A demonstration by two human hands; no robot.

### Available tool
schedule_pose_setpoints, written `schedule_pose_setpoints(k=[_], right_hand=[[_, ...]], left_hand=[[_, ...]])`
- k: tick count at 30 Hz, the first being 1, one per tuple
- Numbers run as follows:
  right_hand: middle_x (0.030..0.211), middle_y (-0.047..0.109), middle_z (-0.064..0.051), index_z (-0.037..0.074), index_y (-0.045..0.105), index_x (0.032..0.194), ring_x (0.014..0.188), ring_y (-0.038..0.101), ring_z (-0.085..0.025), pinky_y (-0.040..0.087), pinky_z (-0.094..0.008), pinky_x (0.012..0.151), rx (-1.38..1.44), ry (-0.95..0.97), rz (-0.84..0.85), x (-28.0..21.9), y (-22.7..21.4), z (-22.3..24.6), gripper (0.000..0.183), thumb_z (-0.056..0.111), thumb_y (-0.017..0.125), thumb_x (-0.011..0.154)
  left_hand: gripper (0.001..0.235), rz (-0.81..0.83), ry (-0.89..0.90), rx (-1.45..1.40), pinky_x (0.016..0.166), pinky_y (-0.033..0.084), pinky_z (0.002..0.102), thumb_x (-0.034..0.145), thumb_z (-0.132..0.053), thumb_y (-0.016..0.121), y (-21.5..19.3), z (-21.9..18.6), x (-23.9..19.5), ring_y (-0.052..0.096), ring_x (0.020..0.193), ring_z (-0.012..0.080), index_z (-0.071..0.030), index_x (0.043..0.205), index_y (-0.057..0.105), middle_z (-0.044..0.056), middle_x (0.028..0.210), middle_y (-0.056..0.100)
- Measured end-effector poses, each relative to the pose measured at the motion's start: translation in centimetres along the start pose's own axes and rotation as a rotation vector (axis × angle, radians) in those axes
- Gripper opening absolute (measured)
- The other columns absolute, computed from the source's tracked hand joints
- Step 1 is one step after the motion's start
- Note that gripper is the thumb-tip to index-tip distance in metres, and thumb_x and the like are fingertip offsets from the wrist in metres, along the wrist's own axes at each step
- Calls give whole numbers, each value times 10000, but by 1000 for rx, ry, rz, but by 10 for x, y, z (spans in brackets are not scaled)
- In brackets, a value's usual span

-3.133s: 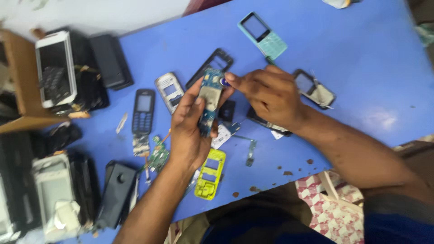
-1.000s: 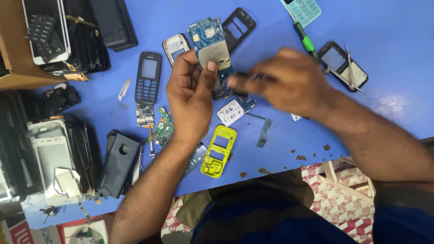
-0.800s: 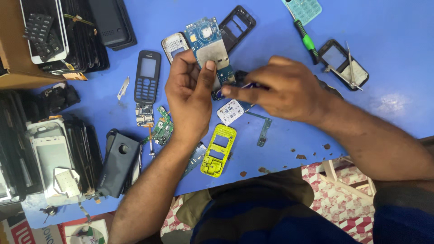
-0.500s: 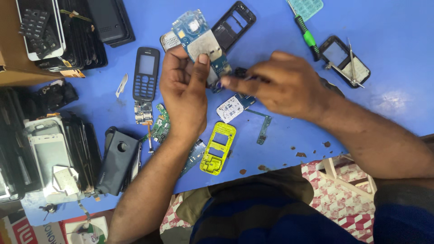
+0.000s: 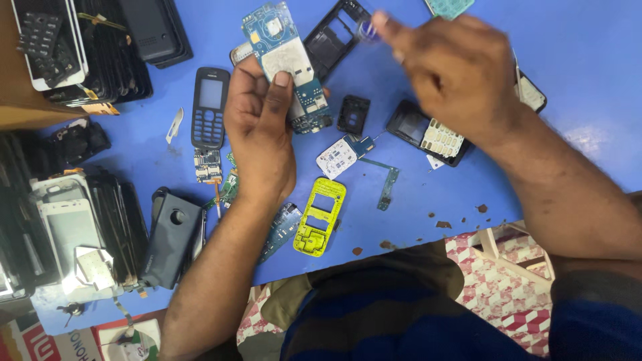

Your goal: The person uses a small screwdriver to remove screws from a mobile phone circuit board and then uses a plastic pry tool to separate the keypad from the phone casing. The person handles multiple disassembled phone parts on a blue workbench.

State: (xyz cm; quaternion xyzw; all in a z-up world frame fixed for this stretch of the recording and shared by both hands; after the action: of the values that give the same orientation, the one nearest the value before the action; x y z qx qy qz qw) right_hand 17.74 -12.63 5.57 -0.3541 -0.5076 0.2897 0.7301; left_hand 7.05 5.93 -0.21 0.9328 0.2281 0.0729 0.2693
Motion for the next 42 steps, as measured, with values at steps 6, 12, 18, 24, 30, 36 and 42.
schedule_pose_setpoints(k=[6, 12, 18, 24, 30, 36, 42], right_hand=[[1002, 682, -10, 145, 712, 1312, 683, 584, -179, 496, -319, 628, 115, -286, 252, -16, 32, 36, 577, 416, 829, 816], [1171, 669, 29, 176, 733, 1227, 650, 568, -189, 511, -306, 591, 56, -284, 364, -7, 39, 60, 503, 425, 799, 795], [1177, 639, 15, 173, 746, 1168, 664, 579, -213, 524, -333, 603, 65, -265, 430, -20, 51, 55, 429, 331, 792, 772], [1206, 667, 8, 111, 713, 1020, 741, 629, -171, 534, -334, 670, 173, -330, 354, -14, 43, 63, 261, 219, 796, 797], [1091, 700, -49, 43, 697, 955, 815, 695, -185, 565, -317, 703, 326, -193, 158, 0, 9, 37, 188, 97, 824, 827], [1151, 671, -158, -85, 681, 1062, 1008, 734, -223, 626, -318, 895, 382, -17, -118, 4, -17, 10, 142, -106, 750, 940], [1123, 688, -168, -91, 697, 1045, 963, 742, -225, 632, -311, 856, 341, -27, -166, 2, -16, 7, 130, -103, 746, 926]], left_hand=[[227, 35, 272, 753, 857, 566, 300, 1103, 8, 541, -2, -27, 9, 653, 947, 150, 0, 1330, 545, 102, 1075, 677], [245, 43, 414, 1312, 672, 546, 431, 1019, -60, 653, -6, -42, 14, 728, 813, 306, -60, 1251, 575, 120, 934, 734], [269, 7, 282, 1356, 622, 501, 483, 975, -72, 648, -17, -40, 22, 695, 697, 337, -44, 1233, 575, 131, 826, 713], [243, 94, 230, 1316, 577, 498, 471, 970, -94, 652, -9, -36, 21, 695, 648, 324, -73, 1209, 612, 124, 744, 708], [128, 268, 201, 1340, 581, 520, 455, 995, -179, 706, 9, -24, 15, 699, 655, 335, -71, 1057, 676, 139, 731, 697], [142, 455, 179, 1357, 627, 549, 459, 948, -182, 707, 31, -17, 1, 709, 735, 349, -69, 1033, 688, 122, 812, 724], [149, 480, 342, 1540, 649, 548, 470, 962, -204, 719, 43, -20, -6, 700, 778, 354, -58, 937, 705, 128, 882, 694]])
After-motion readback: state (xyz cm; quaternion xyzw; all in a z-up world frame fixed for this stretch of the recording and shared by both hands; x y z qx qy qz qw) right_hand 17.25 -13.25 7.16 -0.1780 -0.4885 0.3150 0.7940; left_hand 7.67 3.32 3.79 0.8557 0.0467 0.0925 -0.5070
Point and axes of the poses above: each hand's wrist, its own x-axis towards the middle knuckle, its own y-axis out of the palm, z = x × y, the point moved 7 cm from there along x, towards the middle knuckle
